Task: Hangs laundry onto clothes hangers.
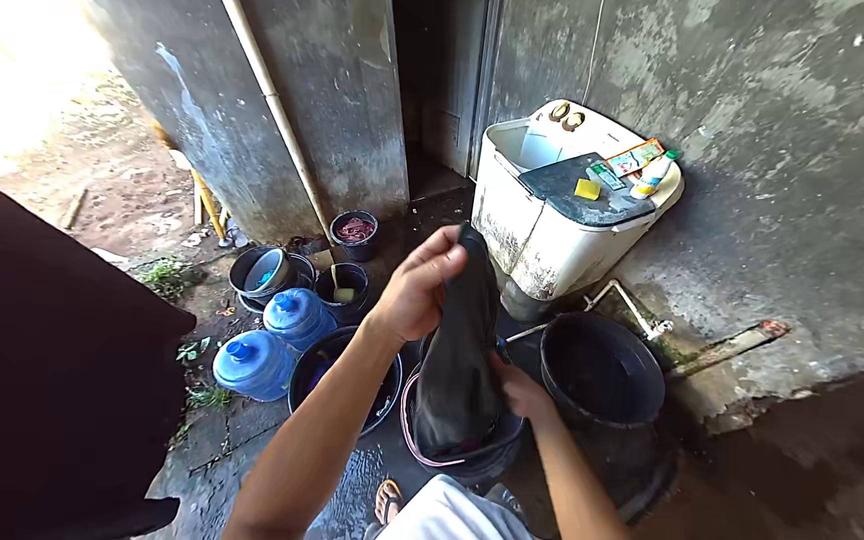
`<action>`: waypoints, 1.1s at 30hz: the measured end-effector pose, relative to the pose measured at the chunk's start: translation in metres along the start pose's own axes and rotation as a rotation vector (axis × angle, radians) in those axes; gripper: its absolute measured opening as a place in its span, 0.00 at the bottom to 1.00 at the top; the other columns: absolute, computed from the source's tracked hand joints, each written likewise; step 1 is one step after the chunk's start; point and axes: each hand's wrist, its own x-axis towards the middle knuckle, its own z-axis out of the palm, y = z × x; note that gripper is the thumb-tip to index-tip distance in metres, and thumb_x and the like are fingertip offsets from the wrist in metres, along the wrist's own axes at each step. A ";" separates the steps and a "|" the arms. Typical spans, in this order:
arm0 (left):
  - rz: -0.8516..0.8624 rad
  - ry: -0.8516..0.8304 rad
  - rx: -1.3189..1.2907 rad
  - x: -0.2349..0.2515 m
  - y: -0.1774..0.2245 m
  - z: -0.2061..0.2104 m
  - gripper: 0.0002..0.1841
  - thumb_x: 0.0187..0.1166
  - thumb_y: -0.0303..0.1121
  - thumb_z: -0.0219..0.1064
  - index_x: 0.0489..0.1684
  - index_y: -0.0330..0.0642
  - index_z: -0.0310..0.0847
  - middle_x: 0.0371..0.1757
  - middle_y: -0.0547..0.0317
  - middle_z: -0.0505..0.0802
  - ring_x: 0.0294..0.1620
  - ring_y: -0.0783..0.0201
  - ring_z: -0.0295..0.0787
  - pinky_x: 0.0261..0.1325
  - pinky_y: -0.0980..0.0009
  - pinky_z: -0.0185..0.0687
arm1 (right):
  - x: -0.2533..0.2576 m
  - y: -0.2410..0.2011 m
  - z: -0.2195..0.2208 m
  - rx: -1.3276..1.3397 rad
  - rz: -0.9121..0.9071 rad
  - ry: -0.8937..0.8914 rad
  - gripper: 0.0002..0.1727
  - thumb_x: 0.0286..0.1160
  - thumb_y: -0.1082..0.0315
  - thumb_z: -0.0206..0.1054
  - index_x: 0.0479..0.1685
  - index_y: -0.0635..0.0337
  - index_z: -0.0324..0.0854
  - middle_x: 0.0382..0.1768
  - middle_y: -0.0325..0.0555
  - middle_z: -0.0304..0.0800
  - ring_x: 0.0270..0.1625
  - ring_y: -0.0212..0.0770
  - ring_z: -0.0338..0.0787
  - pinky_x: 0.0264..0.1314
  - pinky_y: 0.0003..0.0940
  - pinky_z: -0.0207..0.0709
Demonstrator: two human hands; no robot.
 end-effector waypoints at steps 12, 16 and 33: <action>0.266 0.158 0.478 -0.092 0.127 -0.070 0.27 0.79 0.45 0.68 0.79 0.65 0.68 0.63 0.71 0.90 0.58 0.73 0.89 0.57 0.72 0.90 | -0.053 -0.153 -0.042 0.608 -0.671 -0.460 0.28 0.69 0.54 0.75 0.72 0.44 0.79 0.55 0.51 0.93 0.49 0.45 0.95 0.52 0.40 0.91; 0.380 0.137 0.988 -0.106 0.187 -0.027 0.50 0.73 0.52 0.77 0.93 0.65 0.43 0.75 0.70 0.82 0.65 0.70 0.88 0.62 0.72 0.90 | -0.117 -0.238 -0.029 0.132 -1.064 -0.189 0.25 0.83 0.66 0.62 0.80 0.47 0.69 0.48 0.43 0.92 0.39 0.38 0.94 0.42 0.33 0.93; 0.133 0.711 0.384 -0.035 0.091 -0.104 0.27 0.84 0.32 0.62 0.83 0.55 0.62 0.55 0.56 0.92 0.46 0.61 0.94 0.47 0.59 0.93 | -0.056 -0.260 -0.064 0.406 -0.636 0.030 0.23 0.96 0.52 0.40 0.63 0.53 0.79 0.46 0.46 0.94 0.45 0.41 0.95 0.48 0.40 0.91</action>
